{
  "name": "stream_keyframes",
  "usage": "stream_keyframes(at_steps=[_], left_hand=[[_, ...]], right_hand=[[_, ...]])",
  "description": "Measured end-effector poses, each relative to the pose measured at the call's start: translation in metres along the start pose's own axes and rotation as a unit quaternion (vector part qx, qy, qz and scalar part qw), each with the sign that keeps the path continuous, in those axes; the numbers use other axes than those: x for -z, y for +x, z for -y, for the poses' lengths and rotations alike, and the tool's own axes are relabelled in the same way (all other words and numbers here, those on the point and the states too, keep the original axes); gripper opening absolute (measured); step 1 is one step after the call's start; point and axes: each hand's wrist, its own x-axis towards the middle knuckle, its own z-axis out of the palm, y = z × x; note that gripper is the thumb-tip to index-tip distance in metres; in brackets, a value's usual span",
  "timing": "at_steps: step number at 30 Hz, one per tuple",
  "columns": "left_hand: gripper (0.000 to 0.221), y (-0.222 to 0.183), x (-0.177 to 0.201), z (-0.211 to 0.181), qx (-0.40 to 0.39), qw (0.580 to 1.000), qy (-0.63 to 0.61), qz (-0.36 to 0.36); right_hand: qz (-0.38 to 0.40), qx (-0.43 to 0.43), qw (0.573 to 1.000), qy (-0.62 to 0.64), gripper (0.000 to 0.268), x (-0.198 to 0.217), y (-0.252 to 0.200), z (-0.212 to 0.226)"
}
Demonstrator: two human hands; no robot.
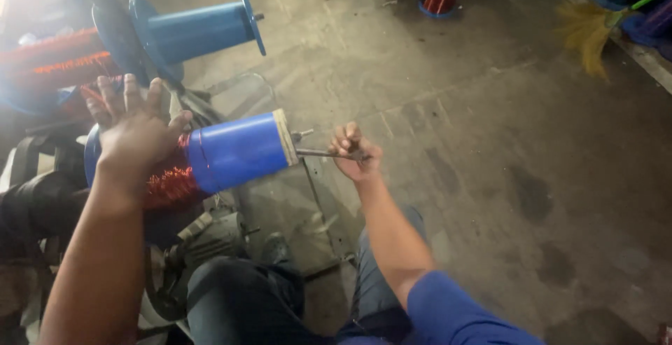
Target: Winding copper wire onto a plastic spool using a mechanical winding machine
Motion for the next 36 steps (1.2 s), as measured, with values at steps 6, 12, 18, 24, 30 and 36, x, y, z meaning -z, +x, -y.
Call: stream_keyframes(at_steps=[6, 12, 18, 24, 30, 36], left_hand=[[0.073, -0.016, 0.015, -0.019, 0.063, 0.992, -0.008, 0.106], [0.072, -0.050, 0.034, -0.043, 0.051, 0.996, 0.022, 0.074], [0.056, -0.064, 0.004, -0.034, 0.029, 0.995, 0.011, -0.093], [0.044, -0.052, -0.055, -0.002, -0.033, 0.962, 0.033, -0.271], [0.034, -0.059, -0.068, -0.004, -0.067, 0.906, 0.017, -0.417], [0.051, -0.096, -0.074, -0.022, -0.054, 0.879, 0.036, -0.473]], right_hand=[[-0.122, -0.116, 0.985, 0.019, 0.046, 0.055, -0.033, -0.031], [-0.404, -0.167, 0.873, -0.214, 0.040, 0.069, -0.034, -0.027], [-0.489, -0.142, 0.792, -0.337, 0.012, 0.041, -0.015, -0.036], [-0.505, -0.131, 0.733, -0.437, 0.024, 0.047, -0.005, -0.044], [-0.487, -0.154, 0.723, -0.466, 0.025, 0.008, 0.006, -0.042], [-0.471, -0.170, 0.781, -0.374, 0.028, 0.021, 0.006, -0.037]])
